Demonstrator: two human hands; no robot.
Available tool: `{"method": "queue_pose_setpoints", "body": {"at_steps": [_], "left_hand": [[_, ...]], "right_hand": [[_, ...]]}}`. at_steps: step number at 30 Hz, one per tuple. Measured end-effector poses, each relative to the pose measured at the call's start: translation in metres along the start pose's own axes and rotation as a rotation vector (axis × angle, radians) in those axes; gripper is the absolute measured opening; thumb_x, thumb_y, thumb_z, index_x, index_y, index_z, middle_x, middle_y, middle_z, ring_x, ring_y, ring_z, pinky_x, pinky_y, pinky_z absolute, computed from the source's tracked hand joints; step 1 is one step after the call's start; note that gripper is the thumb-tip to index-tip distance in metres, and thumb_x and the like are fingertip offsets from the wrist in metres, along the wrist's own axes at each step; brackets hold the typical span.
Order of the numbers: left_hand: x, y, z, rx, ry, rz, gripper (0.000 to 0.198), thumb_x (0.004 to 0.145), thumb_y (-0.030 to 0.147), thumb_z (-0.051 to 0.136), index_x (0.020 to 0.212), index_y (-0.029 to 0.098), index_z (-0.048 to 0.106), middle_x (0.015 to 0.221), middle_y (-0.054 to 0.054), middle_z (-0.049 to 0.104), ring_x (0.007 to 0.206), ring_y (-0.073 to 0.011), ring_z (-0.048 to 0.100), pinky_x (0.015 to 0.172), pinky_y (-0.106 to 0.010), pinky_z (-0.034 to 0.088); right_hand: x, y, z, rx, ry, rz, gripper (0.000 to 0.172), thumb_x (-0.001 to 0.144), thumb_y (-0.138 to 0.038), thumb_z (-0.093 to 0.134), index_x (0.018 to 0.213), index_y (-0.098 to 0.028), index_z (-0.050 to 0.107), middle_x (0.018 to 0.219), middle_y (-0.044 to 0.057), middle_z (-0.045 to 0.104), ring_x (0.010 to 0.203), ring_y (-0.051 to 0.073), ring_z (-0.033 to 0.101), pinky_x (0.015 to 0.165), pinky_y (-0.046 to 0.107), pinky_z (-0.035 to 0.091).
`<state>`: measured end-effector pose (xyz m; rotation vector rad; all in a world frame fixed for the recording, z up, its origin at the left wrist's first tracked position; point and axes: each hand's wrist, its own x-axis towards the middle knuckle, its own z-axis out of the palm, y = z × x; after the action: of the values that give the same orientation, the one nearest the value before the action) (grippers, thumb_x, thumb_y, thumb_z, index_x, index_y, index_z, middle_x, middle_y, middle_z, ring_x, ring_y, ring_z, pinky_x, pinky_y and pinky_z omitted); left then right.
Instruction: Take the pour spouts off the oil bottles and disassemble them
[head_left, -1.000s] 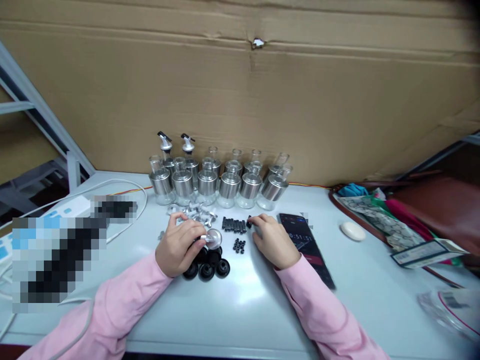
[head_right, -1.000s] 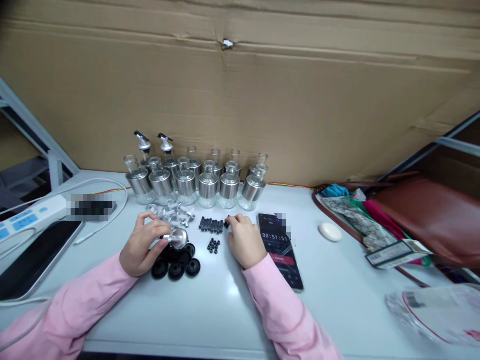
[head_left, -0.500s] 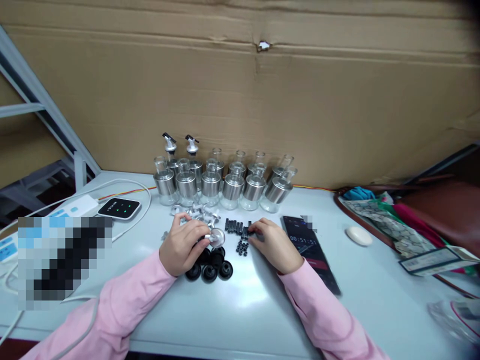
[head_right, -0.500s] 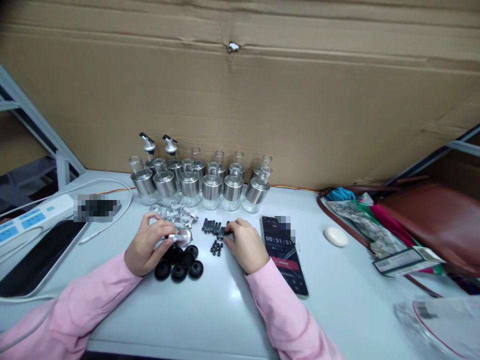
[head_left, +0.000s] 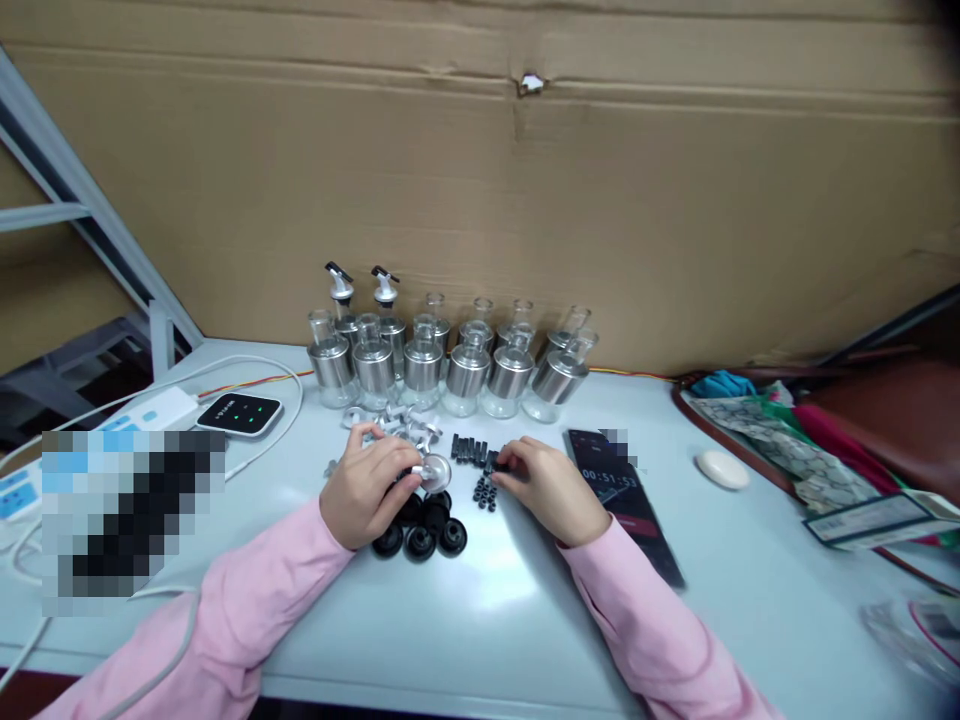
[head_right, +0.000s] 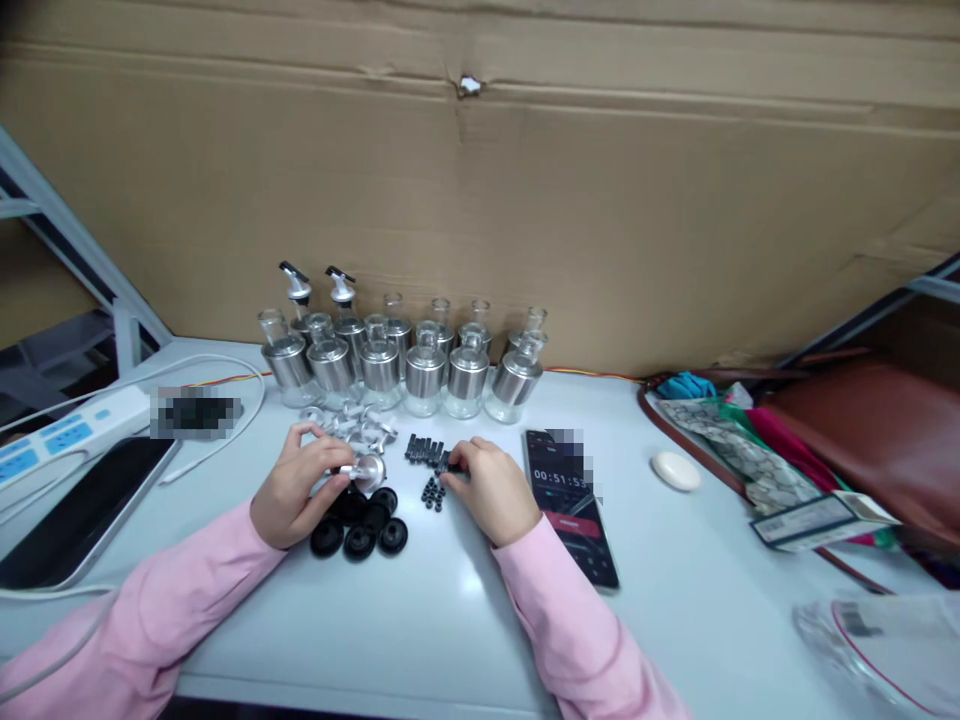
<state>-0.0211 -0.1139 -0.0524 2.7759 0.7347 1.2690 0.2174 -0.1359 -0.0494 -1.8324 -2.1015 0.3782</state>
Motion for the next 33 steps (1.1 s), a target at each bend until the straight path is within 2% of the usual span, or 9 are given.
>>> {"method": "queue_pose_setpoints", "body": {"at_steps": [2,8,11,17,22,25,28,31,33], "left_hand": [[0.000,0.000,0.001,0.005,-0.018,0.003,0.012,0.087,0.015,0.037,0.091,0.016,0.048,0.079,-0.005,0.064,0.072,-0.0155,0.059,0.080,-0.038,0.032],[0.003,0.003,0.001,0.019,-0.050,-0.001,0.013,0.088,0.016,0.036,0.089,0.015,0.049,0.080,-0.006,0.065,0.072,-0.0151,0.060,0.079,-0.036,0.033],[0.004,0.004,0.001,0.035,-0.054,0.007,0.011,0.089,0.019,0.039,0.087,0.015,0.050,0.079,-0.005,0.066,0.071,-0.0144,0.060,0.078,-0.035,0.033],[0.004,0.003,0.004,0.047,-0.064,0.014,0.014,0.091,0.024,0.041,0.087,0.015,0.051,0.075,-0.002,0.065,0.067,-0.0124,0.059,0.078,-0.035,0.033],[0.005,0.005,0.004,0.050,-0.071,0.078,0.012,0.091,0.023,0.042,0.091,0.015,0.052,0.078,-0.003,0.064,0.071,-0.0131,0.059,0.077,-0.034,0.036],[0.005,0.008,0.004,0.033,-0.070,0.116,0.015,0.092,0.023,0.039,0.093,0.014,0.051,0.078,-0.004,0.062,0.073,-0.0132,0.058,0.075,-0.032,0.039],[0.005,0.009,0.006,-0.045,-0.039,0.097,0.026,0.092,0.035,0.034,0.096,0.014,0.049,0.081,-0.006,0.059,0.078,-0.0148,0.056,0.072,-0.030,0.043],[0.005,0.010,0.007,-0.100,-0.005,0.087,0.040,0.085,0.050,0.042,0.101,0.014,0.044,0.088,-0.009,0.056,0.080,-0.0168,0.055,0.069,-0.030,0.046],[0.005,0.010,0.008,-0.092,-0.003,0.097,0.037,0.083,0.046,0.049,0.102,0.015,0.043,0.088,-0.008,0.056,0.079,-0.0166,0.055,0.069,-0.031,0.047]], "right_hand": [[0.000,-0.001,0.002,0.001,0.006,-0.012,0.002,0.073,-0.018,0.061,0.075,-0.018,0.061,0.074,0.001,0.056,0.068,0.015,0.053,0.065,0.025,0.040],[0.001,0.000,0.004,0.003,0.018,-0.030,0.004,0.075,-0.017,0.059,0.072,-0.019,0.061,0.072,0.001,0.056,0.067,0.014,0.053,0.064,0.025,0.039],[0.000,-0.002,0.001,0.018,0.082,-0.059,0.004,0.076,-0.020,0.059,0.075,-0.018,0.062,0.072,0.002,0.056,0.068,0.016,0.054,0.065,0.027,0.041],[-0.007,-0.026,0.000,0.343,0.286,-0.460,0.017,0.082,-0.031,0.055,0.092,-0.018,0.060,0.085,0.006,0.061,0.081,0.017,0.056,0.073,0.030,0.046],[-0.013,-0.040,0.013,0.377,0.334,-0.622,0.018,0.081,-0.031,0.057,0.093,-0.017,0.059,0.082,0.007,0.063,0.075,0.016,0.057,0.068,0.029,0.047],[-0.014,-0.043,0.014,0.424,0.303,-0.601,0.011,0.081,-0.027,0.057,0.085,-0.017,0.059,0.074,0.005,0.064,0.068,0.015,0.057,0.064,0.027,0.046],[-0.017,-0.047,0.010,0.510,0.259,-0.523,0.007,0.080,-0.024,0.058,0.078,-0.017,0.059,0.069,0.002,0.063,0.062,0.012,0.057,0.060,0.024,0.046],[-0.020,-0.051,0.006,0.606,0.268,-0.410,0.003,0.076,-0.020,0.060,0.075,-0.017,0.059,0.067,0.001,0.063,0.061,0.011,0.057,0.059,0.022,0.046],[-0.021,-0.051,0.004,0.666,0.279,-0.329,0.004,0.074,-0.020,0.061,0.073,-0.017,0.059,0.065,0.000,0.063,0.059,0.011,0.057,0.059,0.022,0.046]]}}
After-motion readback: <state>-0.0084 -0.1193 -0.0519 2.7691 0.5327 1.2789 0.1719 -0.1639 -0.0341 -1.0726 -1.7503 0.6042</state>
